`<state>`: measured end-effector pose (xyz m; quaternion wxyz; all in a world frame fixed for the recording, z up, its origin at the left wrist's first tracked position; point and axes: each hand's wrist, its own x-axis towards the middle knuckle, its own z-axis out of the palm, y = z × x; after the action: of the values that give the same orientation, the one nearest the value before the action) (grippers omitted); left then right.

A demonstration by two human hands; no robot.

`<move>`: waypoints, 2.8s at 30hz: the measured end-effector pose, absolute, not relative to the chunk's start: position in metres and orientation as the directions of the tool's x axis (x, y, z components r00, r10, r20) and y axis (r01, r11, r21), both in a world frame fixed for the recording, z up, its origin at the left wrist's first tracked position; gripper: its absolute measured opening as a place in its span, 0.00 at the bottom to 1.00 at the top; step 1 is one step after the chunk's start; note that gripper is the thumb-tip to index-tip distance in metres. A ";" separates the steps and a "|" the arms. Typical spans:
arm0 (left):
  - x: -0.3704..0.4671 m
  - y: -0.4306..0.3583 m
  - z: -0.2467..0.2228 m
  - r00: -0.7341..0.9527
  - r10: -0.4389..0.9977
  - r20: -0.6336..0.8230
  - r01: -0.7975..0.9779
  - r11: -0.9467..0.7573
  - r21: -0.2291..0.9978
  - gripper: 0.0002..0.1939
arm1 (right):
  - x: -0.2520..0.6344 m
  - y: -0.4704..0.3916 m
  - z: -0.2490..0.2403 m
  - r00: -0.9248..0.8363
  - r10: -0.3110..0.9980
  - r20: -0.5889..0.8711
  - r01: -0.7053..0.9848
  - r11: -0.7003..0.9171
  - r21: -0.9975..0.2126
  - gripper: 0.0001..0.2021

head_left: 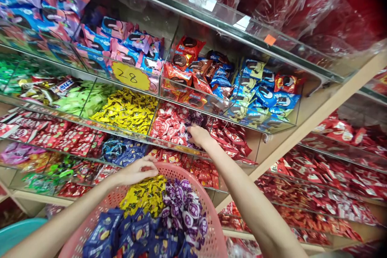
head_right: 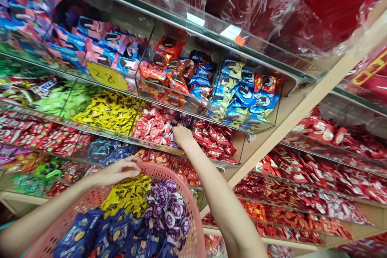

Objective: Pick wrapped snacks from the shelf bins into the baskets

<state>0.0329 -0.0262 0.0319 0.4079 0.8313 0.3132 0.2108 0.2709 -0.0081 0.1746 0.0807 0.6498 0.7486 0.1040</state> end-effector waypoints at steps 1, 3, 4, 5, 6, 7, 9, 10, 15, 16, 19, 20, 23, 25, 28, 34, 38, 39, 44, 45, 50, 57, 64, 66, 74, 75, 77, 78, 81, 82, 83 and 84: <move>0.033 -0.026 0.032 0.718 0.690 0.096 0.346 -0.473 0.810 0.21 | 0.270 -0.008 0.175 -0.134 0.991 0.017 0.956 0.124 0.265 0.15; 0.033 -0.026 0.031 0.721 0.686 0.098 0.341 -0.474 0.812 0.21 | 0.268 -0.009 0.175 -0.113 0.993 0.024 0.957 0.102 0.273 0.15; 0.033 -0.025 0.030 0.719 0.687 0.099 0.340 -0.473 0.813 0.21 | 0.267 -0.010 0.175 -0.102 0.994 0.026 0.957 0.091 0.277 0.15; 0.033 -0.025 0.030 0.718 0.689 0.100 0.339 -0.472 0.814 0.21 | 0.265 -0.010 0.175 -0.093 0.995 0.025 0.957 0.082 0.280 0.15; 0.033 -0.024 0.029 0.716 0.690 0.102 0.339 -0.472 0.814 0.21 | 0.264 -0.010 0.173 -0.086 0.996 0.024 0.957 0.076 0.282 0.15; 0.033 -0.024 0.028 0.714 0.692 0.103 0.340 -0.472 0.813 0.21 | 0.263 -0.010 0.172 -0.080 0.997 0.020 0.957 0.071 0.283 0.16; 0.033 -0.024 0.027 0.712 0.695 0.102 0.341 -0.468 0.815 0.21 | 0.263 -0.009 0.170 -0.074 0.997 0.015 0.957 0.067 0.284 0.16; 0.033 -0.024 0.027 0.712 0.695 0.102 0.339 -0.467 0.817 0.21 | 0.263 -0.009 0.169 -0.072 0.997 0.013 0.956 0.066 0.285 0.16; 0.033 -0.024 0.029 0.719 0.687 0.104 0.335 -0.474 0.814 0.21 | 0.264 -0.008 0.168 -0.078 0.997 0.003 0.953 0.073 0.292 0.16; 0.033 -0.024 0.029 0.719 0.687 0.102 0.339 -0.475 0.812 0.21 | 0.263 -0.008 0.169 -0.080 0.997 0.000 0.953 0.076 0.294 0.15; 0.033 -0.023 0.029 0.717 0.690 0.104 0.343 -0.478 0.808 0.20 | 0.261 -0.011 0.174 -0.070 0.998 -0.005 0.949 0.068 0.307 0.14; 0.033 -0.022 0.029 0.717 0.690 0.103 0.343 -0.477 0.809 0.20 | 0.259 -0.012 0.176 -0.061 0.998 -0.004 0.947 0.059 0.314 0.14; 0.033 -0.022 0.029 0.715 0.693 0.097 0.342 -0.467 0.815 0.20 | 0.255 -0.017 0.182 -0.026 0.999 0.019 0.939 0.018 0.343 0.14; 0.033 -0.023 0.029 0.713 0.695 0.092 0.343 -0.460 0.819 0.20 | 0.253 -0.020 0.184 -0.005 0.998 0.059 0.932 -0.016 0.363 0.12; 0.033 -0.022 0.029 0.716 0.692 0.094 0.342 -0.464 0.817 0.20 | 0.249 -0.025 0.187 0.010 0.990 0.141 0.925 -0.063 0.376 0.11; 0.034 -0.020 0.026 0.724 0.680 0.118 0.335 -0.495 0.802 0.21 | 0.244 -0.031 0.195 0.049 0.964 0.260 0.937 -0.135 0.324 0.13; 0.036 -0.018 0.023 0.730 0.672 0.123 0.325 -0.500 0.803 0.21 | 0.244 -0.035 0.202 0.048 0.957 0.285 0.948 -0.134 0.290 0.13; 0.036 -0.018 0.023 0.729 0.673 0.123 0.328 -0.501 0.801 0.21 | 0.243 -0.038 0.204 0.046 0.955 0.294 0.950 -0.133 0.284 0.13; 0.036 -0.018 0.025 0.720 0.685 0.107 0.349 -0.491 0.798 0.22 | 0.234 -0.082 0.212 0.020 0.946 0.323 0.957 -0.112 0.269 0.14; 0.036 -0.018 0.025 0.721 0.685 0.105 0.350 -0.491 0.798 0.22 | 0.233 -0.095 0.211 0.003 0.950 0.311 0.959 -0.091 0.268 0.15; 0.036 -0.019 0.024 0.731 0.669 0.132 0.314 -0.501 0.806 0.20 | 0.232 -0.143 0.171 -0.175 0.979 0.107 0.981 0.163 0.109 0.18; 0.037 -0.024 0.029 0.720 0.683 0.123 0.336 -0.498 0.799 0.20 | 0.227 -0.126 0.076 -0.284 0.948 -0.141 0.926 0.310 0.215 0.12; 0.036 -0.025 0.029 0.707 0.698 0.115 0.347 -0.484 0.803 0.20 | 0.221 -0.111 0.057 -0.312 0.940 -0.139 0.896 0.340 0.286 0.15; 0.036 -0.024 0.028 0.702 0.703 0.115 0.350 -0.481 0.803 0.20 | 0.219 -0.114 0.069 -0.309 0.940 -0.144 0.893 0.339 0.296 0.14; 0.034 -0.023 0.025 0.707 0.699 0.103 0.349 -0.473 0.809 0.21 | 0.238 -0.105 0.195 -0.268 0.963 -0.006 0.922 0.258 0.289 0.12; 0.034 -0.023 0.025 0.707 0.700 0.100 0.350 -0.469 0.811 0.21 | 0.240 -0.097 0.205 -0.233 0.972 0.036 0.929 0.211 0.304 0.12; 0.034 -0.025 0.025 0.703 0.705 0.090 0.351 -0.454 0.819 0.21 | 0.243 -0.078 0.214 -0.136 0.980 0.145 0.936 0.079 0.344 0.14; 0.033 -0.025 0.025 0.700 0.709 0.084 0.352 -0.444 0.824 0.21 | 0.243 -0.067 0.213 -0.099 0.978 0.183 0.933 0.027 0.360 0.15; 0.034 -0.027 0.027 0.691 0.718 0.078 0.352 -0.429 0.832 0.22 | 0.241 -0.040 0.200 -0.045 0.967 0.252 0.911 -0.064 0.407 0.17; 0.034 -0.028 0.028 0.690 0.720 0.076 0.355 -0.427 0.831 0.22 | 0.241 -0.032 0.195 -0.033 0.964 0.264 0.902 -0.085 0.424 0.16; 0.034 -0.028 0.029 0.689 0.721 0.075 0.357 -0.427 0.831 0.22 | 0.242 -0.026 0.189 -0.021 0.962 0.273 0.892 -0.105 0.439 0.14; 0.034 -0.029 0.030 0.689 0.721 0.073 0.358 -0.427 0.830 0.22 | 0.243 -0.021 0.185 -0.009 0.960 0.279 0.884 -0.123 0.452 0.13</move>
<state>0.0339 -0.0288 0.0302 0.4211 0.8168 0.3303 0.2153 0.2431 -0.0211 0.1846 0.0717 0.7003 0.6582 0.2669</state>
